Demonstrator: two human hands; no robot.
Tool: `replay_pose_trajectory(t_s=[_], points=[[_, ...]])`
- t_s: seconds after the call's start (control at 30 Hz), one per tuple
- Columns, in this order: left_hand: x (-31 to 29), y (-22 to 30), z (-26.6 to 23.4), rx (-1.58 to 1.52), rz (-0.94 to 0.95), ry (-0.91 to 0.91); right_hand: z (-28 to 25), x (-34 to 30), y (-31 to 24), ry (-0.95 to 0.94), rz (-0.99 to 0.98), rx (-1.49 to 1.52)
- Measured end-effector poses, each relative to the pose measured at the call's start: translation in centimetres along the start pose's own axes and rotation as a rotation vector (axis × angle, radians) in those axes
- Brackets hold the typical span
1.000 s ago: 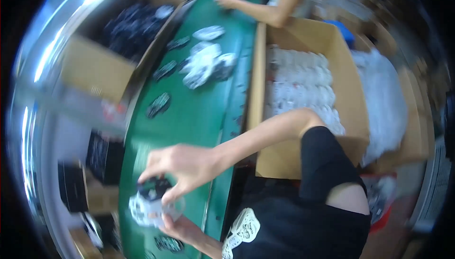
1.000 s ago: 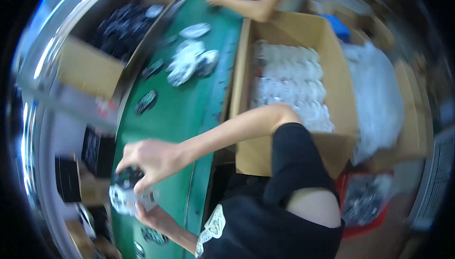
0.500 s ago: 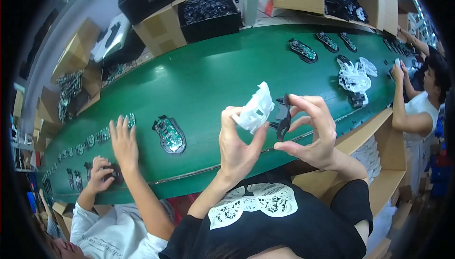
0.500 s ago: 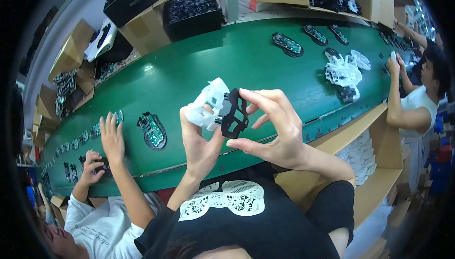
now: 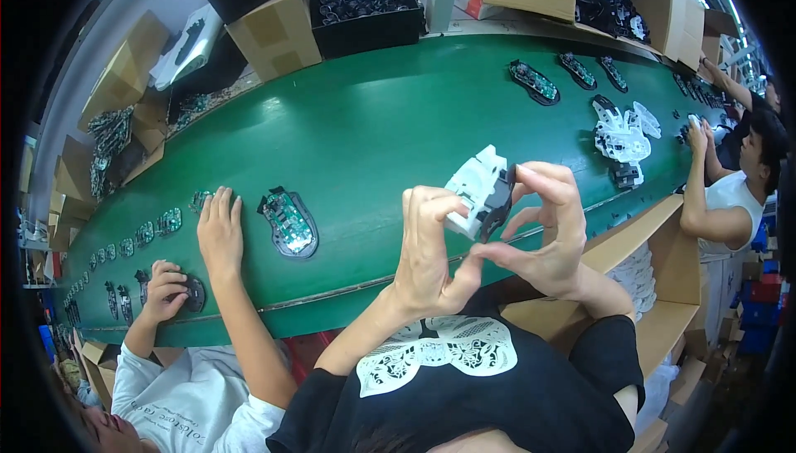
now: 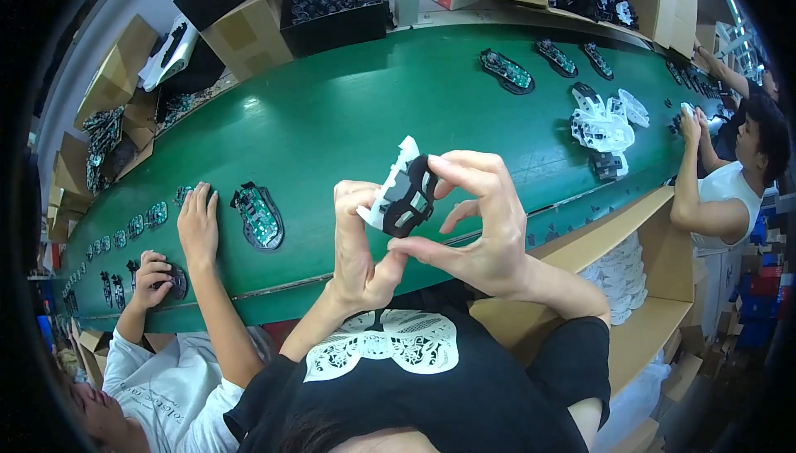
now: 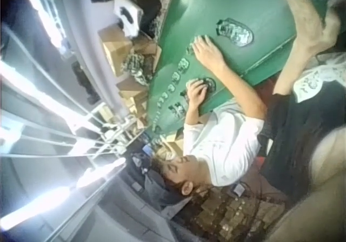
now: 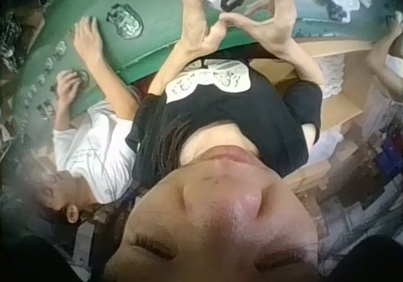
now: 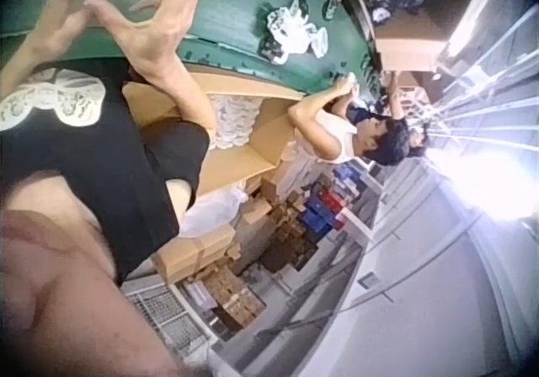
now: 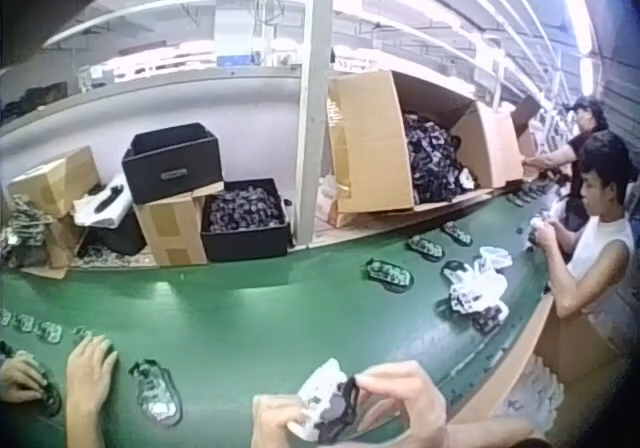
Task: The person assembles computer mouse parts on an assembly line by fitting scroll wheels and components onto circuit boards and sliding them down the conveyor belt. The person also takes mouse shells from a box, attaches plastic inserts to the shells, and places them onto the conveyor belt.
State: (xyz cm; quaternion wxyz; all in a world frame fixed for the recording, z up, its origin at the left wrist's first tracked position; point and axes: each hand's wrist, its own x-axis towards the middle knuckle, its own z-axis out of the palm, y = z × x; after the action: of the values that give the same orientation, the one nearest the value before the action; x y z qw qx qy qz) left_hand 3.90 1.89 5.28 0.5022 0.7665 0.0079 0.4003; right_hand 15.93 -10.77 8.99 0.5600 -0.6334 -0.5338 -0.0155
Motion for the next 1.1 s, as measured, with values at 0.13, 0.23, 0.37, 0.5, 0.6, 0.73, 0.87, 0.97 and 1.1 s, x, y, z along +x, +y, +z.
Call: replay_pose_trajectory(t_s=[0.13,0.23,0.37,0.5,0.6,0.73,0.87,0.97,1.1], points=[[-0.5,-1.0,0.3,-0.079,0.085,0.002,-0.2,0.3,-1.1,-0.023,-0.060,-0.018],[-0.6,-1.0,0.0,-0.130,0.102,-0.006,-0.5,0.7,-1.9,-0.048,-0.081,-0.040],[-0.9,-1.1,-0.3,-0.184,-0.020,0.122,-2.0,1.3,-1.8,-0.172,-0.067,-0.044],[0.4,-0.4,-1.5,0.003,0.047,-0.013,-1.4,2.3,-1.7,-0.110,0.125,0.101],[0.3,-0.2,-1.5,-0.088,0.003,0.010,-2.1,1.9,-0.3,-0.404,0.217,0.259],[0.2,0.7,-1.8,-0.180,-0.220,-0.006,-2.3,2.0,-0.8,-0.410,0.277,0.162],[0.1,0.5,-2.2,-0.187,-0.325,0.024,-1.3,2.3,-0.2,-0.445,0.418,0.240],[0.9,1.6,-2.1,-0.306,-0.436,0.093,-0.2,2.2,-1.3,-0.426,0.386,0.279],[0.3,0.7,-2.8,-0.303,-0.447,-0.007,0.4,2.0,-0.7,-0.405,0.410,0.321]])
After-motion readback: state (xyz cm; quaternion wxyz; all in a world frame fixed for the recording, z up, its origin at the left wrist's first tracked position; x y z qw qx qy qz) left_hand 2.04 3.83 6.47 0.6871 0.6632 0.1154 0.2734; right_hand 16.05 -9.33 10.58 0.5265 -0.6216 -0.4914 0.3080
